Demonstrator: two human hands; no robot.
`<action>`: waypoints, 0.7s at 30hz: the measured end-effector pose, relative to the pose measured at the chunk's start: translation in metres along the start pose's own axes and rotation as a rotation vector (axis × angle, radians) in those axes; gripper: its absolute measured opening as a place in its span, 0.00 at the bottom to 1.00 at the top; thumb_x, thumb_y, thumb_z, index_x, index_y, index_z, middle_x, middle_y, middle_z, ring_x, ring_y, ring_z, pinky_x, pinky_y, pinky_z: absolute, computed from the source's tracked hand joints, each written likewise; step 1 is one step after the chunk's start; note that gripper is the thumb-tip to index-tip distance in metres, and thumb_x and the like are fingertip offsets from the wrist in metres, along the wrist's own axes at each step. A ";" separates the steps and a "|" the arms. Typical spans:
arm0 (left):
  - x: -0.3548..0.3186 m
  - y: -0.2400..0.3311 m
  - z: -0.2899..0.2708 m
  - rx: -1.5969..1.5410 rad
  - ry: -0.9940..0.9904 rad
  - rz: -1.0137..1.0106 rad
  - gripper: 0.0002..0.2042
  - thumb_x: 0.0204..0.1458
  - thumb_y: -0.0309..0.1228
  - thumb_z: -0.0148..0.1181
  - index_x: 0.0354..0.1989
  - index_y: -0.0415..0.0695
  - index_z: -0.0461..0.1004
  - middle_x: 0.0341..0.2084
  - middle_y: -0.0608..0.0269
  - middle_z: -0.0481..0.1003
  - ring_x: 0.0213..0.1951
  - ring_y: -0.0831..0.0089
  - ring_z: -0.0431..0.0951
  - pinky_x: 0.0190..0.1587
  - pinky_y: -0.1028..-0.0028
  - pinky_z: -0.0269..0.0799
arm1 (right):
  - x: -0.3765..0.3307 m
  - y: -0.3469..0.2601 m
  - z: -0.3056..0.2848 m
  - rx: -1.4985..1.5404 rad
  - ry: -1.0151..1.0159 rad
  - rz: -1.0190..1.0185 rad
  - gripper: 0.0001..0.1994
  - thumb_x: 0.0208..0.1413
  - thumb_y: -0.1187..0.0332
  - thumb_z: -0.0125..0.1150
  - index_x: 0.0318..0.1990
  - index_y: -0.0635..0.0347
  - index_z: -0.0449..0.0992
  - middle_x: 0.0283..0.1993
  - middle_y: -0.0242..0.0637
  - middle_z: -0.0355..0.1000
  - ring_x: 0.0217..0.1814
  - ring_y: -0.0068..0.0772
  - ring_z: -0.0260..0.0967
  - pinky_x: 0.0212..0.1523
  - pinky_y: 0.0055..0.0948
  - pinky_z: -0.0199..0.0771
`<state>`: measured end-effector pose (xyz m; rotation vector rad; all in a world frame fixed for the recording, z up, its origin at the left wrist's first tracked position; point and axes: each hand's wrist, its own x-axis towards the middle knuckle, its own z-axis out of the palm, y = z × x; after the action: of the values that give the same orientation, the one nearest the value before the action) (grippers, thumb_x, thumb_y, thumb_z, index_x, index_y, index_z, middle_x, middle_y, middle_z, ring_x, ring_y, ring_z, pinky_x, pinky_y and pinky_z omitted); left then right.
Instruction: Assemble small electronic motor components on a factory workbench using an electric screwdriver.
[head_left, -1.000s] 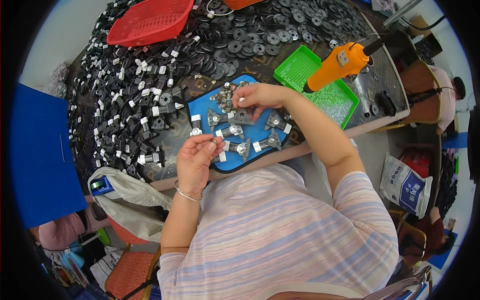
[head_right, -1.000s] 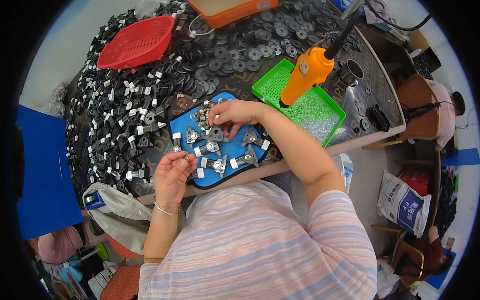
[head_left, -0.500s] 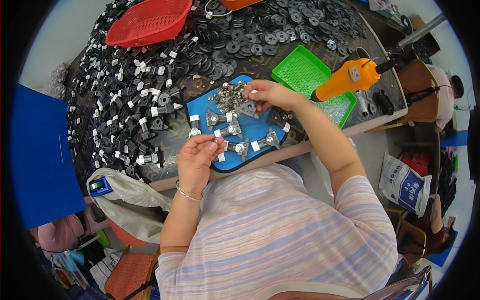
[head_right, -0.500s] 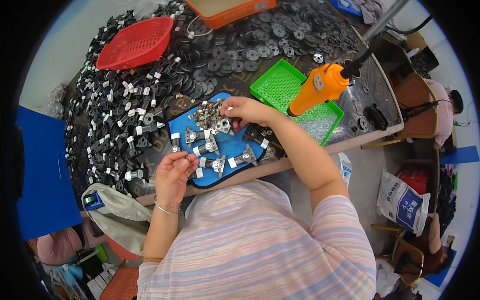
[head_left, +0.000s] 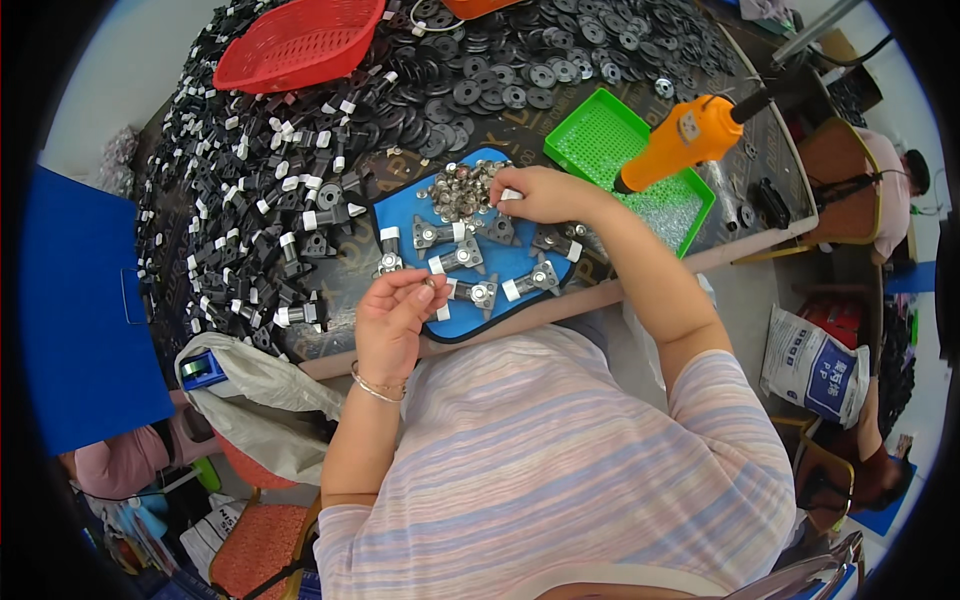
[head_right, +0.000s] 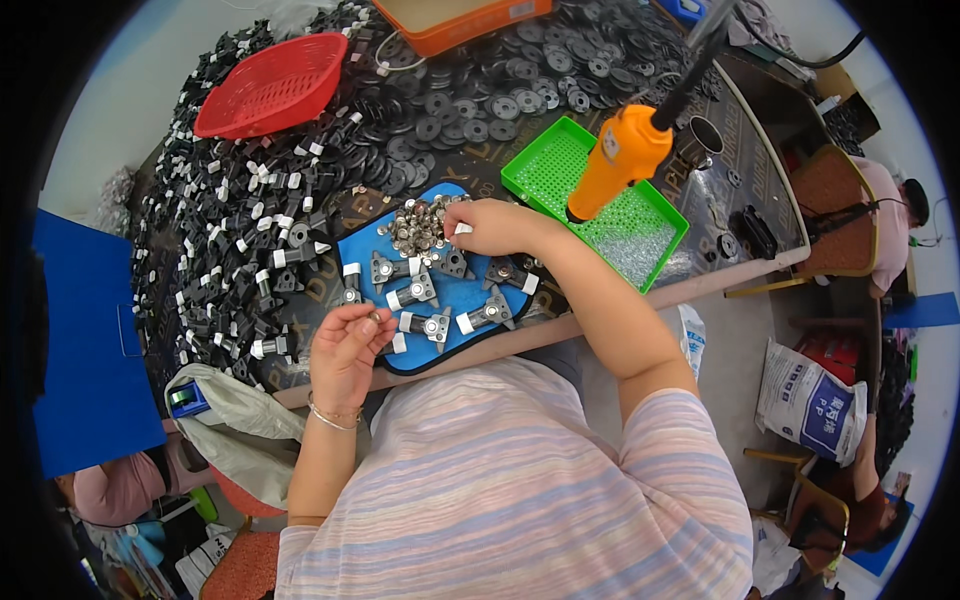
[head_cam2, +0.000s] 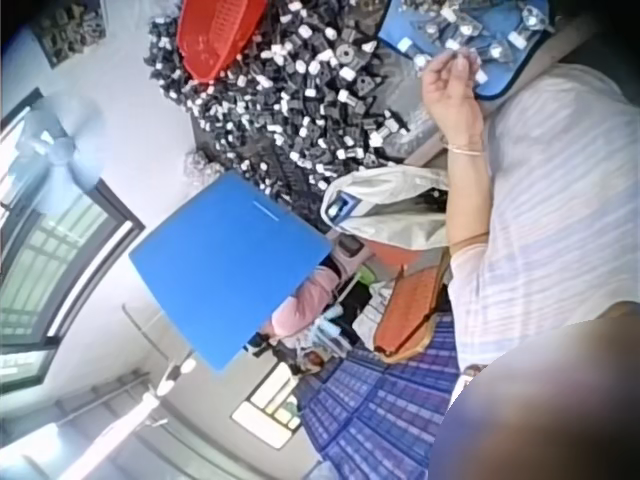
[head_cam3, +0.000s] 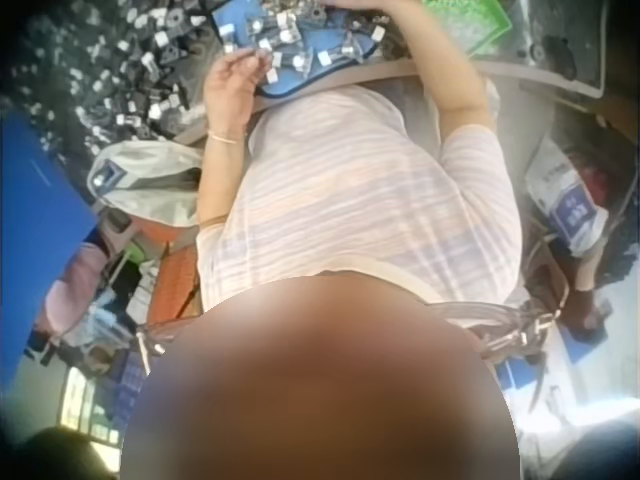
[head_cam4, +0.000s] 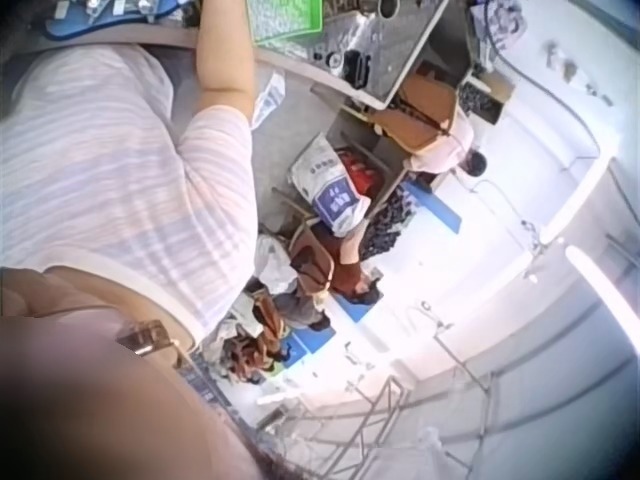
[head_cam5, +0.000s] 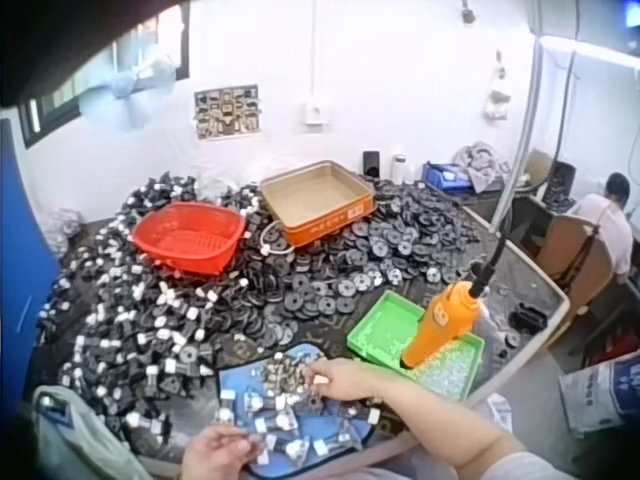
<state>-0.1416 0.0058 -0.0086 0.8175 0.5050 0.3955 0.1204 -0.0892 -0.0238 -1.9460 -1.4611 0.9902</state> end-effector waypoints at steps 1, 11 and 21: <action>0.000 0.000 0.000 0.004 -0.006 0.001 0.08 0.49 0.19 0.55 0.39 0.37 0.70 0.34 0.52 0.76 0.37 0.65 0.77 0.42 0.71 0.73 | -0.003 -0.001 -0.001 -0.083 0.036 -0.030 0.10 0.49 0.65 0.55 0.38 0.56 0.71 0.37 0.37 0.69 0.40 0.36 0.68 0.42 0.32 0.67; 0.011 -0.003 0.011 0.017 -0.038 -0.033 0.08 0.49 0.19 0.55 0.39 0.36 0.69 0.35 0.52 0.75 0.37 0.66 0.77 0.42 0.71 0.73 | -0.029 -0.050 0.003 -0.072 0.373 -0.182 0.10 0.42 0.70 0.63 0.34 0.55 0.74 0.32 0.34 0.65 0.30 0.29 0.65 0.30 0.26 0.67; 0.023 -0.009 0.025 0.043 -0.071 -0.054 0.09 0.50 0.20 0.54 0.40 0.37 0.69 0.35 0.55 0.74 0.38 0.69 0.76 0.42 0.71 0.73 | -0.040 -0.072 0.037 0.030 0.315 -0.438 0.15 0.39 0.72 0.67 0.39 0.53 0.77 0.31 0.32 0.69 0.31 0.29 0.69 0.31 0.25 0.71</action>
<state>-0.1074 -0.0025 -0.0072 0.8546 0.4697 0.3058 0.0431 -0.1071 0.0182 -1.5727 -1.5762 0.4834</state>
